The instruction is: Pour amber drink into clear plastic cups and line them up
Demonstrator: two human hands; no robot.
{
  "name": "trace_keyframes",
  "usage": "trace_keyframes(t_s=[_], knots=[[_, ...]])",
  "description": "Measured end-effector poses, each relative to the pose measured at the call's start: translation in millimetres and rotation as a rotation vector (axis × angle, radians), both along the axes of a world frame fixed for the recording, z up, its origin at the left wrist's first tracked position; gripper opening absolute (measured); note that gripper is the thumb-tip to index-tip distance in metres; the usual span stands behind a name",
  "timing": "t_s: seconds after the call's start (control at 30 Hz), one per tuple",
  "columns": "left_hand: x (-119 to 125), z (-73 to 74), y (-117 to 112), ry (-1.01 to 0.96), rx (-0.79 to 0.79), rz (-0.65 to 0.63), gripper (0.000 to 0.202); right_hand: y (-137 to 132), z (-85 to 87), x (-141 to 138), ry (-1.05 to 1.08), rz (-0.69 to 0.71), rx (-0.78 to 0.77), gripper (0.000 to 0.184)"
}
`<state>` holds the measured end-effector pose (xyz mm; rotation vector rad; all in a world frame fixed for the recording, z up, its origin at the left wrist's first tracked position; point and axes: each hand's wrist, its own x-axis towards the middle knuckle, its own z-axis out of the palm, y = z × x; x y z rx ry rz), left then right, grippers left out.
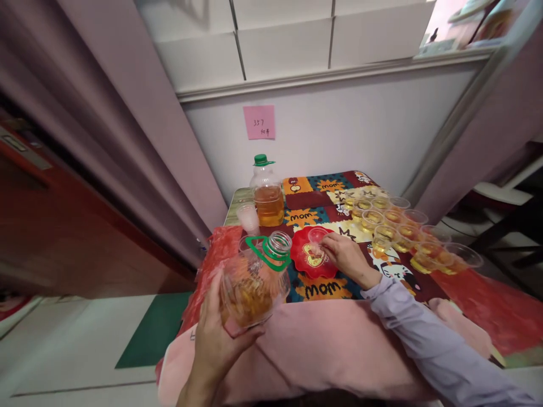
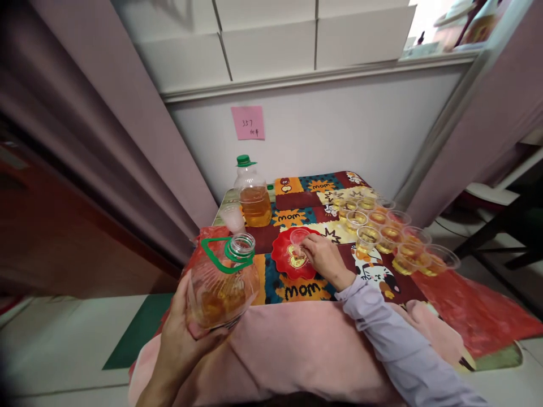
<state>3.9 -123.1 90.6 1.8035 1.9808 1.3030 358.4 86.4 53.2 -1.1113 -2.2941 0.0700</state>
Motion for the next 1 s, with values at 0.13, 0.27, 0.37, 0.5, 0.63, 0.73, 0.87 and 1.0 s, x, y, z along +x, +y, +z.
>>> trace_keyframes(t_s=[0.13,0.27,0.37,0.5,0.63,0.73,0.87,1.0], knots=[[-2,0.1,0,-0.039,-0.011,0.004,0.143,2,-4.0,-3,-0.015,0.005,-0.051,0.024],[-6,-1.4,0,-0.045,-0.065,0.025,0.144,-7,2.9,1,0.048,-0.011,-0.052,0.030],[-4,0.3,0,-0.036,-0.063,0.013,0.147,-22,16.4,1,0.276,-0.024,-0.056,0.039],[7,6.2,4,0.015,-0.036,-0.005,0.144,-54,32.1,-26,0.745,0.148,-0.466,0.068],[23,9.0,10,0.168,0.008,-0.020,0.139,-88,36.6,-76,1.087,0.482,-1.047,0.110],[33,8.7,13,0.254,0.031,-0.007,0.136,-99,35.2,-100,1.224,0.546,-1.185,0.121],[30,13.3,12,0.209,0.021,-0.083,0.141,-93,29.0,-105,1.299,0.475,-1.178,0.123],[7,15.8,12,-0.088,0.060,0.071,0.103,-85,24.5,-101,1.335,0.478,-1.189,0.120]])
